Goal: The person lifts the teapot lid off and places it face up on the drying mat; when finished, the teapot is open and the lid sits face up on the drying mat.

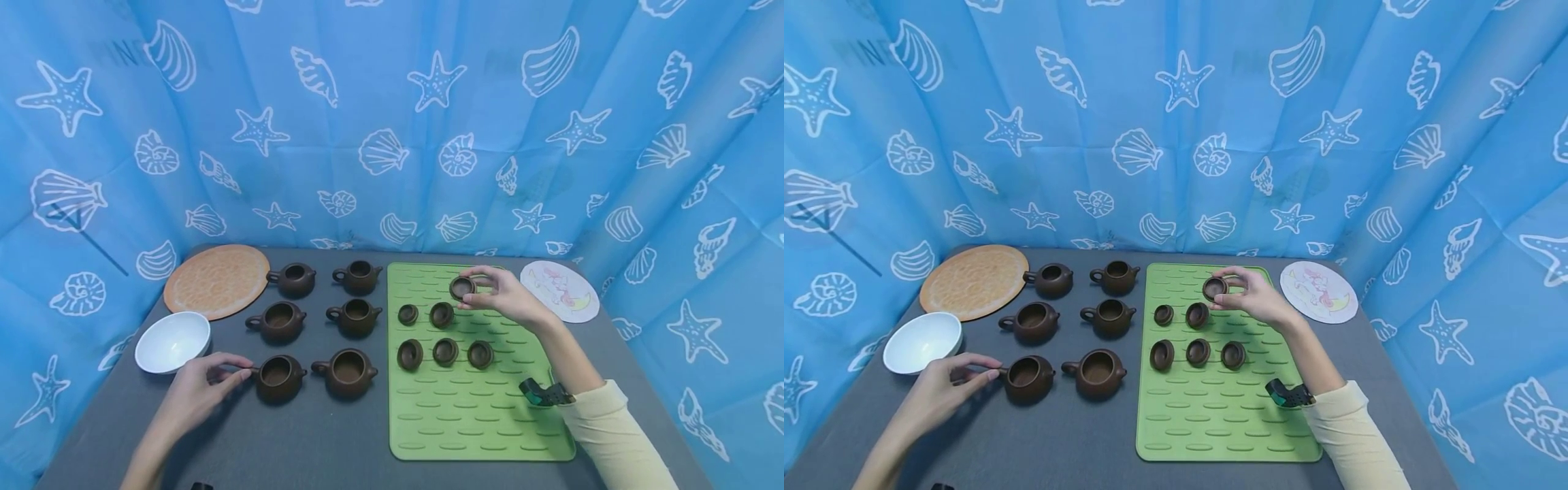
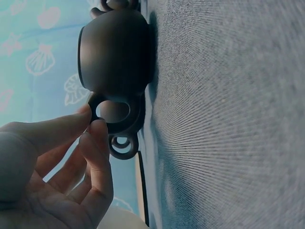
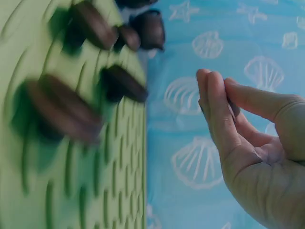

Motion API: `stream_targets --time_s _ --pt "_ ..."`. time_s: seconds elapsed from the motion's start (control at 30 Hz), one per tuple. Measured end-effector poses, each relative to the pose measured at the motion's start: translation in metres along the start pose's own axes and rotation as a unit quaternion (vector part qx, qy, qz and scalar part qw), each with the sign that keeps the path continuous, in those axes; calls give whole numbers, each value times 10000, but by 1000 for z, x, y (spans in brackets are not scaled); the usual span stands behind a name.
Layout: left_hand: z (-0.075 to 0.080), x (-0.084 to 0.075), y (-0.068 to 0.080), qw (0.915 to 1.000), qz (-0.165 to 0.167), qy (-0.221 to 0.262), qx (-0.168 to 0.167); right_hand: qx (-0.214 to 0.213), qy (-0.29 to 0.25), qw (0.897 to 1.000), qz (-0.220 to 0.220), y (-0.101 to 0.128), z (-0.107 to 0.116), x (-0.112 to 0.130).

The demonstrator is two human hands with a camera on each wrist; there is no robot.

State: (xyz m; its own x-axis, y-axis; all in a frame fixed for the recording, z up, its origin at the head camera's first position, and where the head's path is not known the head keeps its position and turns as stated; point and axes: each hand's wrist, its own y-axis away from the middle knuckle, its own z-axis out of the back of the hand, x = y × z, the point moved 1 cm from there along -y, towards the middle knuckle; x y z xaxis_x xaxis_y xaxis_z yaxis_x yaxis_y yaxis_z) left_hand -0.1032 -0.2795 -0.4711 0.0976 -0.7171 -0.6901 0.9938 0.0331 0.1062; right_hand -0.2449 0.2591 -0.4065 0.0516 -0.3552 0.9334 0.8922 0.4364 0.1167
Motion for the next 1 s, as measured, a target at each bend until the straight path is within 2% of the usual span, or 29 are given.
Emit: stream_targets --time_s 0.17,0.37,0.5,0.7,1.0 --pt "0 0 1 10000 12 30 46 -26 221 9995 -219 7 12 -22" --pt "0 2 0 10000 -69 22 40 187 238 9991 -306 9 11 -45" --pt "0 2 0 9999 -153 13 12 222 365 9984 -365 9 9 -51" --pt "0 2 -1 10000 -91 2 41 239 988 9945 -239 7 5 -57" --pt "1 2 -1 9998 -199 35 12 197 1492 9885 -155 5 5 -62"
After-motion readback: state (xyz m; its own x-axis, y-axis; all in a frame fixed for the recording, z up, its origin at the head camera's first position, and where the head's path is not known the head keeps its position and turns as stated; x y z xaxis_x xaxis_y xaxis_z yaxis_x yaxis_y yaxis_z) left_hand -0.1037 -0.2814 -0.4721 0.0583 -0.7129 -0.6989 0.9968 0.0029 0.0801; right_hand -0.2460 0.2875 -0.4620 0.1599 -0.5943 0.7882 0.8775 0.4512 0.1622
